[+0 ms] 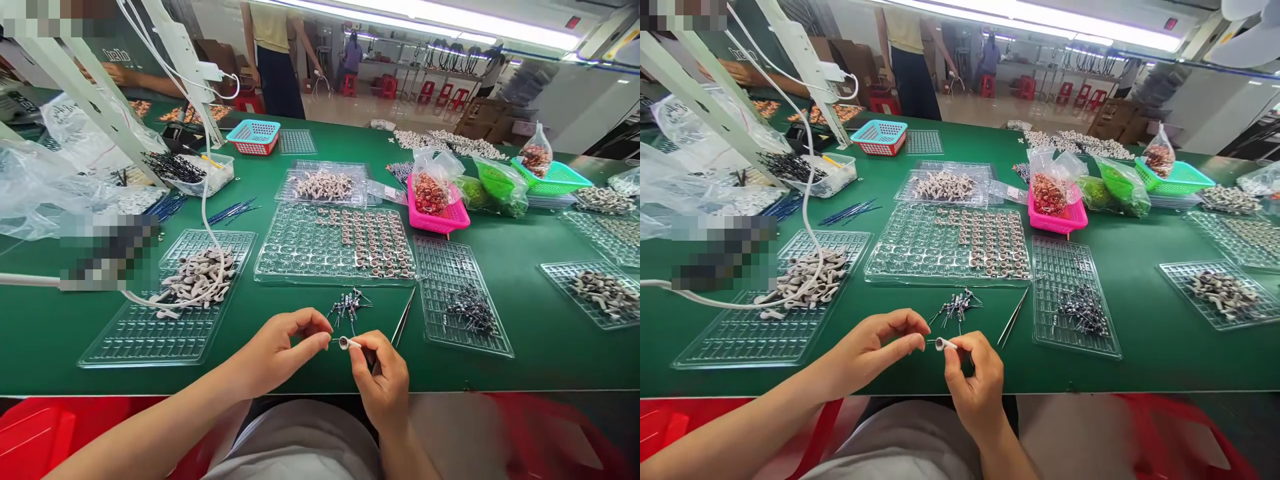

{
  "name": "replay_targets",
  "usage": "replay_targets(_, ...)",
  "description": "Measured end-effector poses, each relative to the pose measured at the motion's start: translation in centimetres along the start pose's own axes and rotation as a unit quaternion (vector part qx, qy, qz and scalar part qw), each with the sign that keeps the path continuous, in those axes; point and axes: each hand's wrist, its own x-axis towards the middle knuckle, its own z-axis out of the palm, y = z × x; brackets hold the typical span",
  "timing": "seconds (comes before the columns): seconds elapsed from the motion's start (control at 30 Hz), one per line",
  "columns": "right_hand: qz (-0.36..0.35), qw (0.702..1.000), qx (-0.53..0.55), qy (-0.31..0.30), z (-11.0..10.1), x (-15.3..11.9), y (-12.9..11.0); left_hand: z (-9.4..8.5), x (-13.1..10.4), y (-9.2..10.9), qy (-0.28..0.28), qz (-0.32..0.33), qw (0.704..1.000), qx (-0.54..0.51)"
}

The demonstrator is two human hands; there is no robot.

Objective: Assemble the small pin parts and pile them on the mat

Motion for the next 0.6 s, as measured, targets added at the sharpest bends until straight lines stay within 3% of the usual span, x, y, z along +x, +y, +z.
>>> replay_targets(0.2, -0.031, 0.999, -0.040, -0.010, -0.2, 0.1, -0.3, 1.6, -0.4, -0.5, 0.040, 0.065, 0.992, 0.103)
replay_targets(0.33, -0.050, 0.997, -0.046, -0.025, -0.1, 0.1, 0.2, 0.8, -0.7, -0.9, 0.093, 0.107, 0.974, 0.177)
replay_targets(0.43, -0.020, 0.999, -0.028, 0.014, 0.5, -0.1, 0.7, -2.0, -1.2, -1.6, 0.175, 0.099, 0.950, 0.238)
replay_targets(0.6, 0.003, 0.999, 0.010, 0.034, 1.2, -0.6, 0.8, -10.3, -2.8, -3.6, 0.339, 0.003, 0.868, 0.363)
